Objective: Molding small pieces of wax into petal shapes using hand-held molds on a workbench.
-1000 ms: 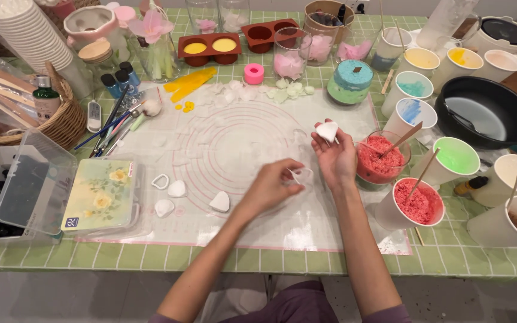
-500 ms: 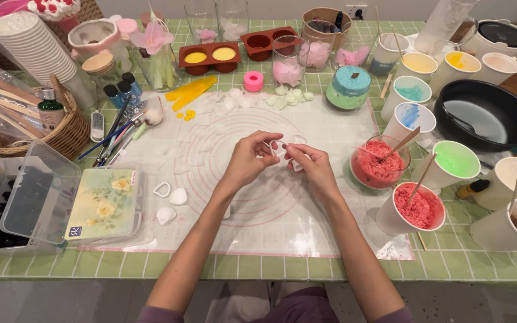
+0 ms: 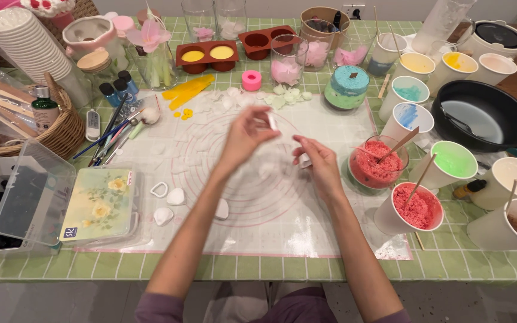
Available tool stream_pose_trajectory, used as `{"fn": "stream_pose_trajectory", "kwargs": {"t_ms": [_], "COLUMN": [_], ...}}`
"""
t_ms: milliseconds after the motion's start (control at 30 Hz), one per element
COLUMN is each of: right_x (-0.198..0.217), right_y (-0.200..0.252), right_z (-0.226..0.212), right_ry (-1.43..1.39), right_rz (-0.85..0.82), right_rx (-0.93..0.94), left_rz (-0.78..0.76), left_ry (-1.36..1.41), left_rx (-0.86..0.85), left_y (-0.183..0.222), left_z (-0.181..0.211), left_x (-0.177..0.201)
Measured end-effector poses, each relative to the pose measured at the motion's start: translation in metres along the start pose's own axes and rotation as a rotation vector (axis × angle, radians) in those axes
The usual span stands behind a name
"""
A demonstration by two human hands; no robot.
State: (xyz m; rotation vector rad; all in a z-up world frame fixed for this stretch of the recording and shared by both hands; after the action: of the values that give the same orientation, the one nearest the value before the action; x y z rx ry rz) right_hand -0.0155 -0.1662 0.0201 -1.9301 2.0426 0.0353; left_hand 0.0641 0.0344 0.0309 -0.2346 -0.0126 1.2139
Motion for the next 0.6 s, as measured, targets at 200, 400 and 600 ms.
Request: {"fn": "stream_pose_trajectory", "kwargs": {"t_ms": [200,400,600], "right_x": [0.009,0.006,-0.001], "right_y": [-0.002,-0.027,-0.068], "right_z": [-0.004,0.008,0.018], "right_ry": [0.772,0.96,1.037], "right_rz": [0.127,-0.033,-0.016], "right_rx": [0.259,0.49,0.189], "left_rz": [0.151,-0.025,-0.058], "left_ry": [-0.617,-0.966,-1.093], "left_rx": [0.103,-0.081,-0.057], "left_y": [-0.033,-0.053,-0.059], "left_z": [0.016,-0.042,-0.038], "left_x": [0.038,0.023,0.005]}}
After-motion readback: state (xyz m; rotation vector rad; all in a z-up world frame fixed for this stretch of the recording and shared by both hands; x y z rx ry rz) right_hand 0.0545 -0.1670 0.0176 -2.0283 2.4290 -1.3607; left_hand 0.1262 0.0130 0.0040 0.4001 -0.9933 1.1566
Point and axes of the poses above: each hand's wrist, its own y-axis away from the middle knuckle, its own x-axis out of the back of the hand, z = x × y, the point moved 1 cm from there along -y, towards the middle knuckle, and after that the axes turned 11 degrees about x, right-handed, at the moved point
